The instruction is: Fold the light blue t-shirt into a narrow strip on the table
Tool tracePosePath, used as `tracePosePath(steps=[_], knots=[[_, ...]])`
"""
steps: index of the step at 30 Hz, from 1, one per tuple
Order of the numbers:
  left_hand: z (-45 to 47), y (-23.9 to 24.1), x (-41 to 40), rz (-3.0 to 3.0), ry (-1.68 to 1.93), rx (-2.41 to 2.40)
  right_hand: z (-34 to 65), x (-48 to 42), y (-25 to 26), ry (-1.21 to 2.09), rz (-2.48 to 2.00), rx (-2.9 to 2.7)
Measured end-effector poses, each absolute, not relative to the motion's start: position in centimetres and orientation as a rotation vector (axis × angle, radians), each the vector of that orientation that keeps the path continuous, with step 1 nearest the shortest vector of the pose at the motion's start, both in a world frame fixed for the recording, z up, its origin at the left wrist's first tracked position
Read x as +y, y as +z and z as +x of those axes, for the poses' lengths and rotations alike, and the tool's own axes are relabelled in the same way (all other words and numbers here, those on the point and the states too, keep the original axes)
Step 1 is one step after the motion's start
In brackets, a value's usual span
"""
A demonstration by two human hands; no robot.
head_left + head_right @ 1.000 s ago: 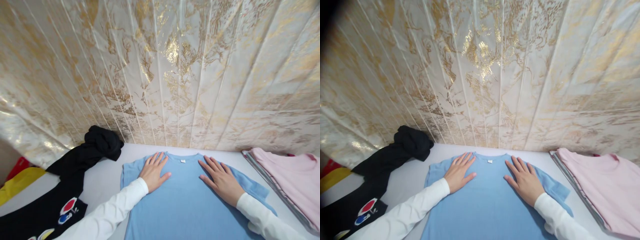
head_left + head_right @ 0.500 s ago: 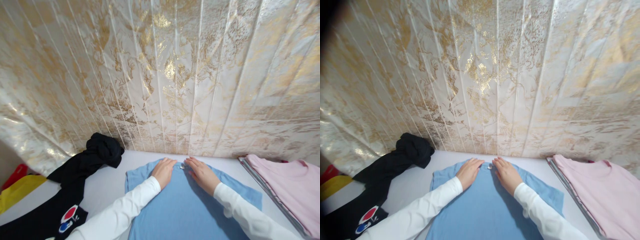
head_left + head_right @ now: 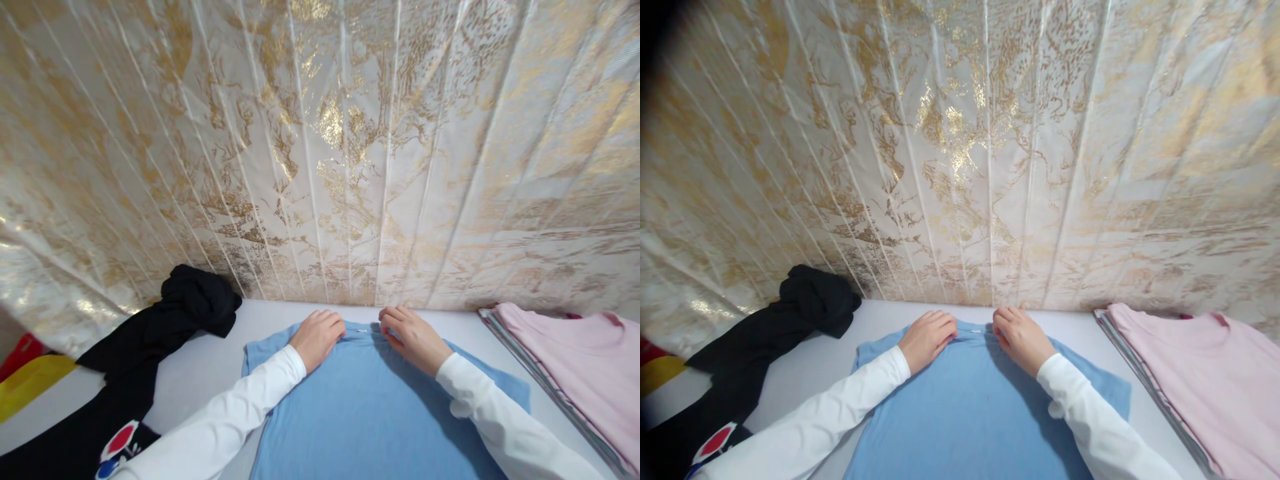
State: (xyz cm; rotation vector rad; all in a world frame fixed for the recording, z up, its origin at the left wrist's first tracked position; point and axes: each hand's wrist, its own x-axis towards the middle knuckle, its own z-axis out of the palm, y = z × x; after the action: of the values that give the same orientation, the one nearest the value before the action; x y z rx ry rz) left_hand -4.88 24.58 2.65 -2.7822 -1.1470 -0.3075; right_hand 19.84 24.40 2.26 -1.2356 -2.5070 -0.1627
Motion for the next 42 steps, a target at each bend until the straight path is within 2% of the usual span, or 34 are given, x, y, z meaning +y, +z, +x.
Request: tracePosePath(steps=[6,12,19,27,36,42], knots=[[-6.1,2.6,24.4,-2.815,-0.287,-1.078,21.2,24.0,2.5,0.015,-1.253,-2.532],[-4.8,2.7,25.9,-2.709,-0.464,-1.358,19.9,25.0,1.6,-0.068,-1.391,-2.432],[-4.0,1.9,21.4,-2.732,-0.594,-1.502,19.0,21.3,-0.1,-0.143,-1.401,-2.362],[-6.8,-0.2,22.5,-2.815,-0.217,-1.61,20.7,22.2,-3.1,-0.114,-1.599,-2.402],[-7.7,0.4,21.8,-2.774,-0.236,-1.648,21.9,20.6,-2.0,0.033,-1.587,-2.377],[-9.3,-0.8,18.2,-2.734,-0.323,-1.593,25.7,17.4,-3.4,-0.11,-1.706,-2.391]])
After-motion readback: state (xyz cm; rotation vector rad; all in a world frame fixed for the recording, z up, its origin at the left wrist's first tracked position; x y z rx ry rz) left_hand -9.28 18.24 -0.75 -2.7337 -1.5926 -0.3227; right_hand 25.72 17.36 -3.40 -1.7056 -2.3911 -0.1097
